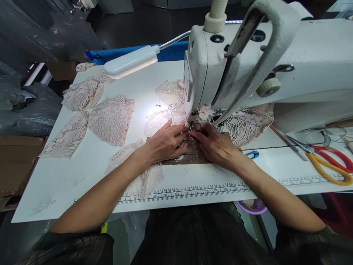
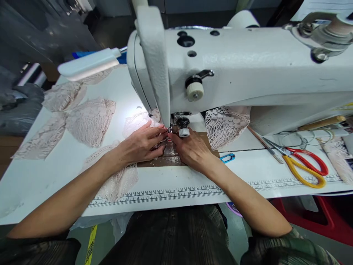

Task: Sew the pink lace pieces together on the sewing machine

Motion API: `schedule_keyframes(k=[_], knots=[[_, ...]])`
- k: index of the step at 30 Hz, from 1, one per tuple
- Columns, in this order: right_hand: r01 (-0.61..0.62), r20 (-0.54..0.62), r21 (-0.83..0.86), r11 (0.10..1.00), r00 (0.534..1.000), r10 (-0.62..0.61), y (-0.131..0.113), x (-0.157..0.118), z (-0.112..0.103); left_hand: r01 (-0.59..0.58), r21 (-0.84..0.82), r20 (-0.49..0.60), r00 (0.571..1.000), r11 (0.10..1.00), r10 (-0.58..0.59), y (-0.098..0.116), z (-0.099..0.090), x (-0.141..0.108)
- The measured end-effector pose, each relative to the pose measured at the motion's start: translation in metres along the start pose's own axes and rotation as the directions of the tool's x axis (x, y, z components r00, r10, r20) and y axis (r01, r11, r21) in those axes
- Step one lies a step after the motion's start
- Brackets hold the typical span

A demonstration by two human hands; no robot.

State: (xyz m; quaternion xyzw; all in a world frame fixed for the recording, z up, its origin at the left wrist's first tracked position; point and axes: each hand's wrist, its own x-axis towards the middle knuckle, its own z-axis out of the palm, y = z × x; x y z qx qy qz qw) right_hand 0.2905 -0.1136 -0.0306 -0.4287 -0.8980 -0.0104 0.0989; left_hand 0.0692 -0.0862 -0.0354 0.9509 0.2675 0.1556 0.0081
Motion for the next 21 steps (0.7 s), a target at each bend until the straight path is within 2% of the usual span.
schedule_keyframes(k=[6,8,10,13,15,18,21], knots=[[-0.08,0.062,-0.015,0.997,0.995,0.081,-0.004,0.0,0.003,-0.004,0.015,0.02,1.0,1.0,0.004,-0.002,-0.003,0.003],[-0.073,0.043,0.063,0.995,0.997,0.07,-0.001,-0.002,0.002,-0.008,0.02,0.015,1.0,1.0,0.008,-0.002,-0.003,0.004],[-0.07,0.018,0.214,0.974,0.998,0.068,0.007,-0.004,-0.001,-0.006,0.022,0.012,1.0,1.0,0.006,-0.004,-0.004,0.004],[-0.097,0.023,0.482,0.871,0.995,0.098,0.024,-0.006,-0.007,0.007,0.008,0.014,1.0,1.0,-0.007,-0.007,-0.004,0.004],[-0.154,0.064,0.598,0.786,0.987,0.145,0.036,-0.005,-0.009,0.001,-0.009,0.019,1.0,1.0,-0.001,-0.01,-0.004,0.005],[-0.25,0.091,0.667,0.702,0.962,0.256,0.044,0.0,-0.007,-0.012,-0.008,0.05,0.999,1.0,0.012,-0.013,-0.005,0.006],[-0.274,0.068,0.682,0.678,0.947,0.314,0.042,0.001,-0.007,-0.006,0.002,0.066,0.998,1.0,0.006,-0.013,-0.005,0.007]])
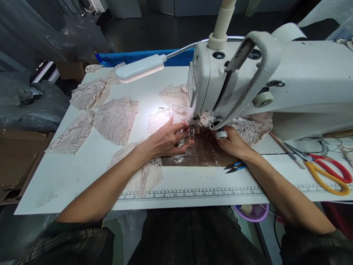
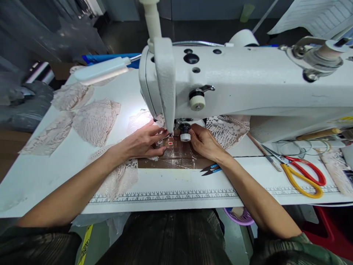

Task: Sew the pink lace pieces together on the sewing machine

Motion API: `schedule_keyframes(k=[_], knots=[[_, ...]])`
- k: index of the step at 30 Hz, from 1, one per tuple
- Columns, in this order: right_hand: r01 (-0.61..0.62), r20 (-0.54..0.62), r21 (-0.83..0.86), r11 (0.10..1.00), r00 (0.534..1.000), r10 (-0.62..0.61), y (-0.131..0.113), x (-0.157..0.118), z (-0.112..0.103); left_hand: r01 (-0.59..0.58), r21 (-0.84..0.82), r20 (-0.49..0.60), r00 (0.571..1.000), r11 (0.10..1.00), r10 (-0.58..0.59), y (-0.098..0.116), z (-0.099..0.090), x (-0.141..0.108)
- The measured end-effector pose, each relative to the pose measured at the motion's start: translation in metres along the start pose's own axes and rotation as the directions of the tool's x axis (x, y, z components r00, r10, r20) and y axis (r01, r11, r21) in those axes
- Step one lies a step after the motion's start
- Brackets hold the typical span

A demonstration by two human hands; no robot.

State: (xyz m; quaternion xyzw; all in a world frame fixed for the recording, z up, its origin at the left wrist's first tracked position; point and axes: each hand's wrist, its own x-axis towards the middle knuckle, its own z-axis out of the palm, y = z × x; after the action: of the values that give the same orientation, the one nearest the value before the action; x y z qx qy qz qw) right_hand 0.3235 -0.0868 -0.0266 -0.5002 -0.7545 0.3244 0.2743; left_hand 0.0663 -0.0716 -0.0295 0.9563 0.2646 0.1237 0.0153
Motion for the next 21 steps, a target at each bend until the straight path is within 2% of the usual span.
schedule_keyframes(k=[4,9,14,19,21], knots=[[-0.025,0.033,0.014,1.0,0.999,0.024,-0.005,-0.006,0.004,0.008,-0.007,-0.035,0.999,1.0,-0.008,0.0,0.002,-0.001],[-0.053,-0.068,-0.063,0.997,0.996,0.049,-0.002,-0.01,0.009,0.034,-0.004,-0.054,0.998,0.999,-0.034,0.0,0.005,-0.003],[-0.025,-0.09,-0.099,0.995,0.996,0.016,-0.003,-0.01,0.01,0.073,-0.091,-0.084,0.993,0.993,-0.081,-0.003,0.006,-0.004],[0.017,-0.132,-0.142,0.99,0.991,-0.036,-0.005,-0.009,0.012,0.146,-0.293,-0.036,0.986,0.945,-0.164,-0.024,-0.009,0.0],[0.028,-0.152,-0.17,0.985,0.987,-0.055,-0.004,-0.009,0.014,0.194,-0.33,-0.08,0.969,0.924,-0.232,-0.039,-0.017,0.011]])
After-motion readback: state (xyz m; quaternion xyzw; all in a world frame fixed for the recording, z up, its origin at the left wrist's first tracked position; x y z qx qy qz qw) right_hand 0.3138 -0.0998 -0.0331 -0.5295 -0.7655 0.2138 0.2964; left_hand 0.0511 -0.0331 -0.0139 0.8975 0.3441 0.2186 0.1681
